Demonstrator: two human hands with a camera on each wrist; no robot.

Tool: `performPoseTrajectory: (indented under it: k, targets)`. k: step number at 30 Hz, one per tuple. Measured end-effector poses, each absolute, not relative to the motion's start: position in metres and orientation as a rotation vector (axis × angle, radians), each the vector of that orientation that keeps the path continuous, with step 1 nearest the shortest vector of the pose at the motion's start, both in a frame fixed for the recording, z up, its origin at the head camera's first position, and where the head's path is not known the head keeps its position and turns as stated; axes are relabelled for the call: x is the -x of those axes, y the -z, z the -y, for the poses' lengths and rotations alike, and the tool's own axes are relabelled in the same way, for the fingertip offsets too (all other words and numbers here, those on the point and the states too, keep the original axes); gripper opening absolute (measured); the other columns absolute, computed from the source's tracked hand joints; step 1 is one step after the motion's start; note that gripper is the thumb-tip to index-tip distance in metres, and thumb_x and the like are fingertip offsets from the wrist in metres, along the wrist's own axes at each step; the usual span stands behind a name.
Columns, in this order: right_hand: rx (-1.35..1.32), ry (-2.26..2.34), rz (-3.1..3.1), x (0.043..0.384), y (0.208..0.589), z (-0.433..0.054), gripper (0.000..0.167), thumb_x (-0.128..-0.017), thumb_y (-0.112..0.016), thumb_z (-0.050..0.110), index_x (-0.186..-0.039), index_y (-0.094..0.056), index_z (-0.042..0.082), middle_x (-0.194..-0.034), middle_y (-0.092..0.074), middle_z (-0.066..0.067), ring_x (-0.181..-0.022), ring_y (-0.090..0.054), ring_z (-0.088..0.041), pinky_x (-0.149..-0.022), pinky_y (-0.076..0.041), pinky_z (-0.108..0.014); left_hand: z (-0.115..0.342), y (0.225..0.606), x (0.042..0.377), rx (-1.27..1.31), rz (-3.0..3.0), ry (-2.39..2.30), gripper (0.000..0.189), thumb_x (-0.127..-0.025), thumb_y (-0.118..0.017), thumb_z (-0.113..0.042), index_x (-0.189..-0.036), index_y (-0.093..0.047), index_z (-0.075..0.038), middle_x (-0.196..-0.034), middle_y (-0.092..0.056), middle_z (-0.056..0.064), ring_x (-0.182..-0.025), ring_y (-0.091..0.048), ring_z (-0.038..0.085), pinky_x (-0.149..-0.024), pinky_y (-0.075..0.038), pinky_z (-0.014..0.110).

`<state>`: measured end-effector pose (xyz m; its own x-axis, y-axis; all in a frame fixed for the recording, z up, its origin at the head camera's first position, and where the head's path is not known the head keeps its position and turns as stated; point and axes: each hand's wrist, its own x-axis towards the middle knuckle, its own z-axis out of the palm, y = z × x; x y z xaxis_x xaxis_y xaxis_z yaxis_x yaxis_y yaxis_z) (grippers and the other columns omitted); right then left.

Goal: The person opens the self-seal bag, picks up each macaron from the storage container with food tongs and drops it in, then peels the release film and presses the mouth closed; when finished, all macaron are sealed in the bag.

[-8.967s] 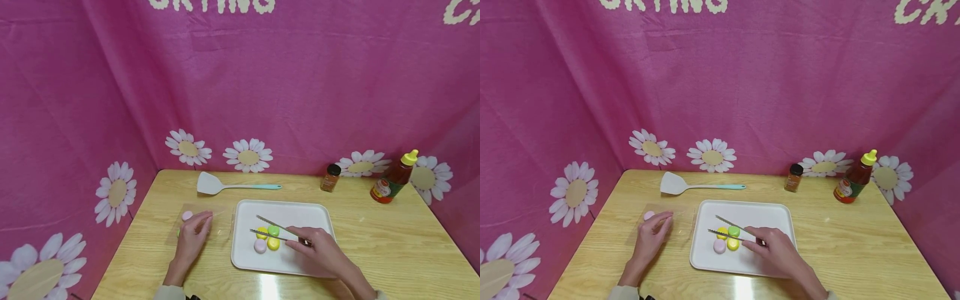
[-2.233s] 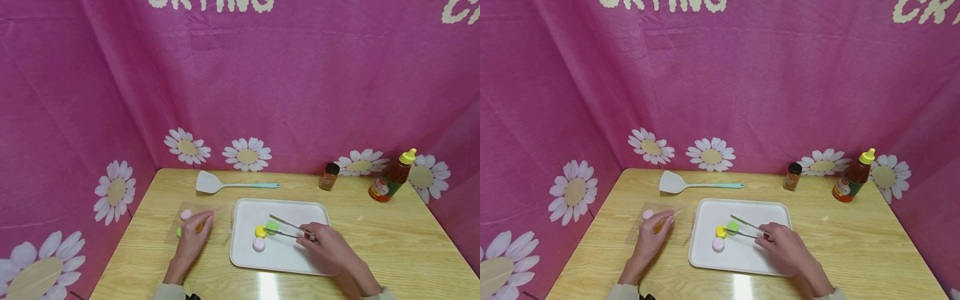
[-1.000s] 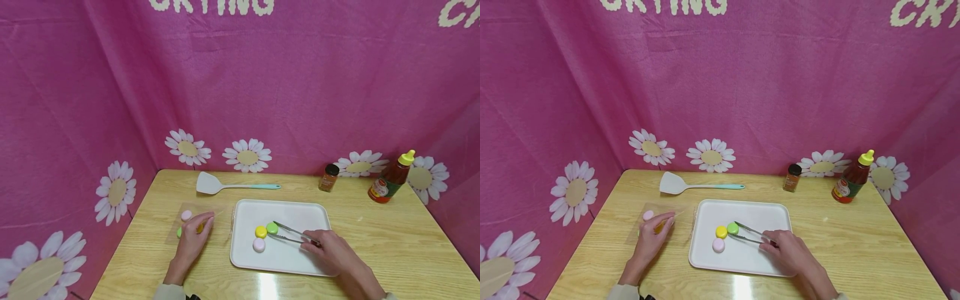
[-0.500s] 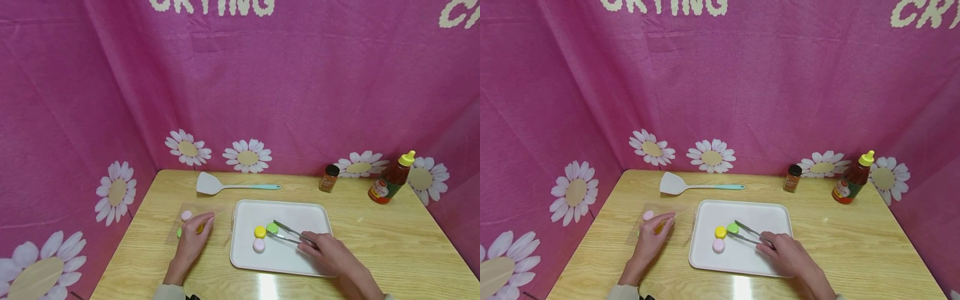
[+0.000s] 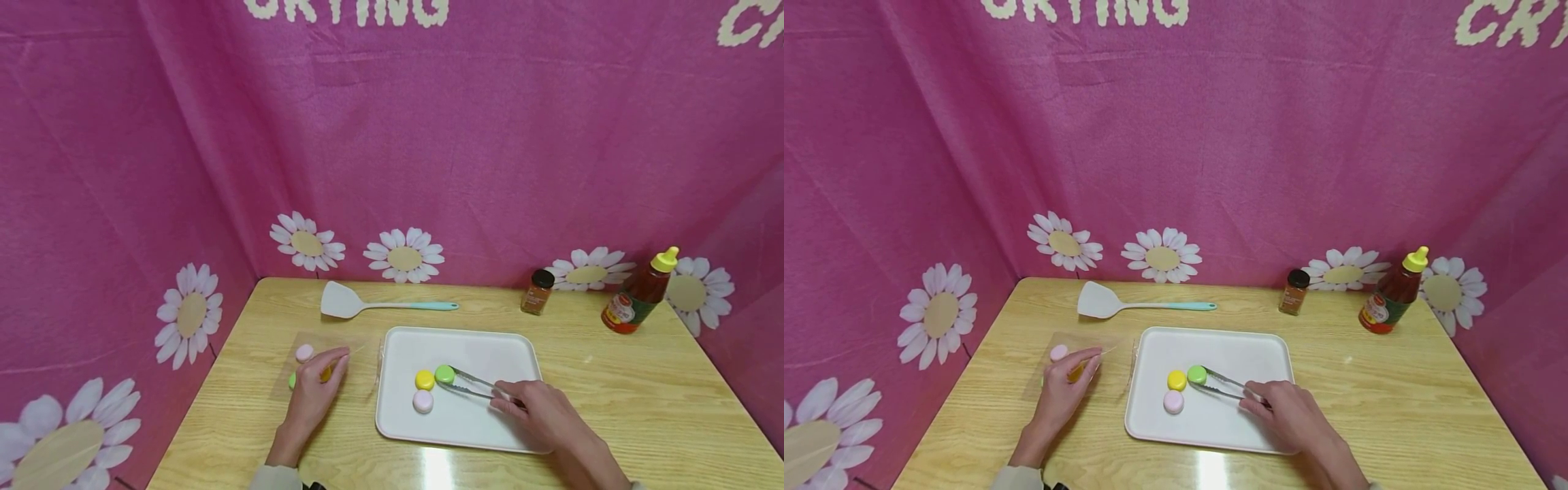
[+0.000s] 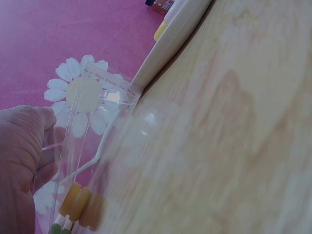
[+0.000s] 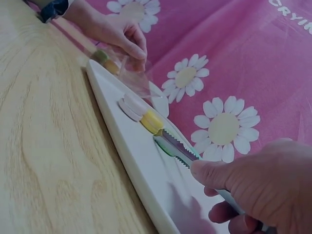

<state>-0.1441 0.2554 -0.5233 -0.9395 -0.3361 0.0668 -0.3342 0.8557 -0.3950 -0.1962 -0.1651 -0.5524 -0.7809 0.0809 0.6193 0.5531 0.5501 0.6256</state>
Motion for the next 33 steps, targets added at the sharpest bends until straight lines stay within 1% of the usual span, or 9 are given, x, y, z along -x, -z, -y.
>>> performPoseTrajectory:
  k: [6,12,14,17,21,23,27,30,33]
  targets:
    - [0.546,0.669,-3.042,0.145,0.521,-0.257,0.035,-0.100,-0.067,0.049,-0.117,-0.080,0.022,-0.099,-0.076,0.011,-0.081,-0.063,-0.003,-0.066,-0.053,-0.032,0.166,0.553,0.197,0.514,2.240,1.173,0.016,-0.093,-0.078,-0.002,-0.109,-0.079,0.000,-0.109,-0.079,0.008,-0.102,-0.076,0.028,-0.093,-0.058,0.026]
    - [0.482,0.728,-3.046,0.150,0.514,-0.257,0.040,-0.101,-0.067,0.047,-0.123,-0.079,0.015,-0.113,-0.078,0.001,-0.100,-0.073,-0.018,-0.083,-0.060,-0.046,0.167,0.552,0.198,0.528,2.176,1.197,0.016,-0.092,-0.079,0.000,-0.108,-0.079,0.001,-0.110,-0.079,0.010,-0.103,-0.076,0.029,-0.096,-0.056,0.022]
    - [0.500,0.740,-3.061,0.154,0.511,-0.255,0.040,-0.101,-0.068,0.044,-0.123,-0.079,0.013,-0.112,-0.079,0.000,-0.100,-0.073,-0.019,-0.084,-0.060,-0.047,0.167,0.552,0.198,0.525,2.171,1.210,0.016,-0.092,-0.078,0.000,-0.108,-0.079,0.001,-0.110,-0.079,0.010,-0.103,-0.076,0.029,-0.097,-0.054,0.018]
    - [0.574,0.731,-3.087,0.160,0.507,-0.250,0.036,-0.101,-0.069,0.042,-0.121,-0.080,0.014,-0.105,-0.079,0.003,-0.090,-0.071,-0.011,-0.077,-0.060,-0.041,0.167,0.551,0.198,0.520,2.177,1.221,0.016,-0.093,-0.078,-0.001,-0.109,-0.079,0.002,-0.110,-0.079,0.011,-0.104,-0.076,0.030,-0.098,-0.052,0.015]
    - [0.714,0.745,-3.100,0.169,0.503,-0.236,0.030,-0.100,-0.070,0.038,-0.118,-0.080,0.016,-0.089,-0.073,0.013,-0.073,-0.055,0.001,-0.066,-0.052,-0.029,0.167,0.550,0.199,0.518,2.184,1.210,0.015,-0.094,-0.077,-0.002,-0.109,-0.079,0.001,-0.110,-0.079,0.011,-0.104,-0.076,0.029,-0.098,-0.053,0.017]
    - [0.784,0.783,-3.083,0.175,0.501,-0.226,0.026,-0.100,-0.071,0.037,-0.115,-0.080,0.017,-0.079,-0.066,0.017,-0.069,-0.050,0.001,-0.063,-0.047,-0.025,0.167,0.550,0.199,0.518,2.180,1.206,0.015,-0.094,-0.077,-0.002,-0.109,-0.079,0.001,-0.110,-0.079,0.011,-0.104,-0.076,0.029,-0.097,-0.054,0.018]
    - [0.917,0.831,-3.010,0.187,0.501,-0.200,0.011,-0.100,-0.071,0.038,-0.099,-0.074,0.028,-0.066,-0.045,0.022,-0.064,-0.044,0.002,-0.056,-0.037,-0.020,0.168,0.550,0.198,0.519,2.170,1.198,0.015,-0.093,-0.077,-0.001,-0.108,-0.079,0.002,-0.109,-0.079,0.012,-0.103,-0.076,0.031,-0.097,-0.054,0.017]
    - [0.990,0.812,-2.964,0.197,0.503,-0.179,0.020,-0.101,-0.069,0.040,-0.085,-0.063,0.030,-0.064,-0.032,0.020,-0.061,-0.037,0.003,-0.052,-0.027,-0.018,0.168,0.551,0.198,0.518,2.169,1.196,0.015,-0.093,-0.077,-0.001,-0.108,-0.079,0.002,-0.109,-0.079,0.011,-0.103,-0.076,0.031,-0.098,-0.053,0.015]
    - [1.040,0.773,-2.937,0.206,0.506,-0.161,0.031,-0.101,-0.069,0.041,-0.077,-0.054,0.028,-0.064,-0.026,0.018,-0.060,-0.034,0.002,-0.052,-0.022,-0.019,0.167,0.552,0.198,0.527,2.164,1.198,0.015,-0.092,-0.078,0.000,-0.107,-0.079,0.002,-0.109,-0.079,0.011,-0.102,-0.076,0.030,-0.097,-0.054,0.018]
